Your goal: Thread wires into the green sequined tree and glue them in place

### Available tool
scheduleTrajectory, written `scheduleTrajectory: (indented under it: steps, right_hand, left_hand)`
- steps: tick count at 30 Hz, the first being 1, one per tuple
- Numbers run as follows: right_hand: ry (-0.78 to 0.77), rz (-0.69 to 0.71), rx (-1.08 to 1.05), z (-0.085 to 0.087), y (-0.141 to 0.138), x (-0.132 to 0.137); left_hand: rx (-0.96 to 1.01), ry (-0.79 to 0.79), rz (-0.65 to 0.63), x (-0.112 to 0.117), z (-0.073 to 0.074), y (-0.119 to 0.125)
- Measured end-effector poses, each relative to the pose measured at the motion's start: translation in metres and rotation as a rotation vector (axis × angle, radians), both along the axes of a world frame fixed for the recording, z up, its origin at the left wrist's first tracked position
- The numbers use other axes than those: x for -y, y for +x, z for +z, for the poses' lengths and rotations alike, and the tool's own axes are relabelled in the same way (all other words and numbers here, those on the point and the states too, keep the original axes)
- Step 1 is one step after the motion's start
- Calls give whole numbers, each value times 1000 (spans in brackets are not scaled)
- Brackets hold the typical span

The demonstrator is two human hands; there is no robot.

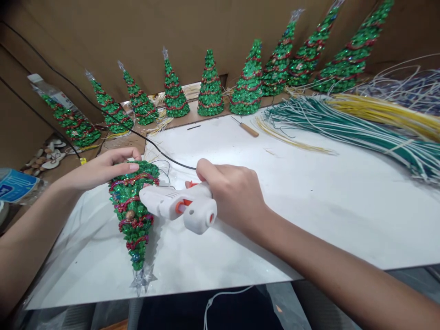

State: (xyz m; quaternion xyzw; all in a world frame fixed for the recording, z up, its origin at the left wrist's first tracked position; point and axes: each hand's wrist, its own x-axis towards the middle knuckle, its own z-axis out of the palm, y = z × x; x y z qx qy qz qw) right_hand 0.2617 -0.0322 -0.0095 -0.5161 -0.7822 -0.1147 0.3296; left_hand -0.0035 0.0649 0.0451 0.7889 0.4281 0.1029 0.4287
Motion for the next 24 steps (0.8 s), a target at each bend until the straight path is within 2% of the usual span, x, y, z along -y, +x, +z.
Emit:
scheduleTrajectory:
  steps: [14, 20, 24]
  right_hand:
    - [34, 23, -32, 5, 7, 1]
    - [62, -22, -93, 5, 48, -13]
    - [-45, -197, 59, 9, 75, -25]
  left_hand:
    - [34, -64, -1, 4, 4, 0]
    - [59, -63, 19, 6, 5, -2]
    - [30, -52, 32, 7, 6, -3]
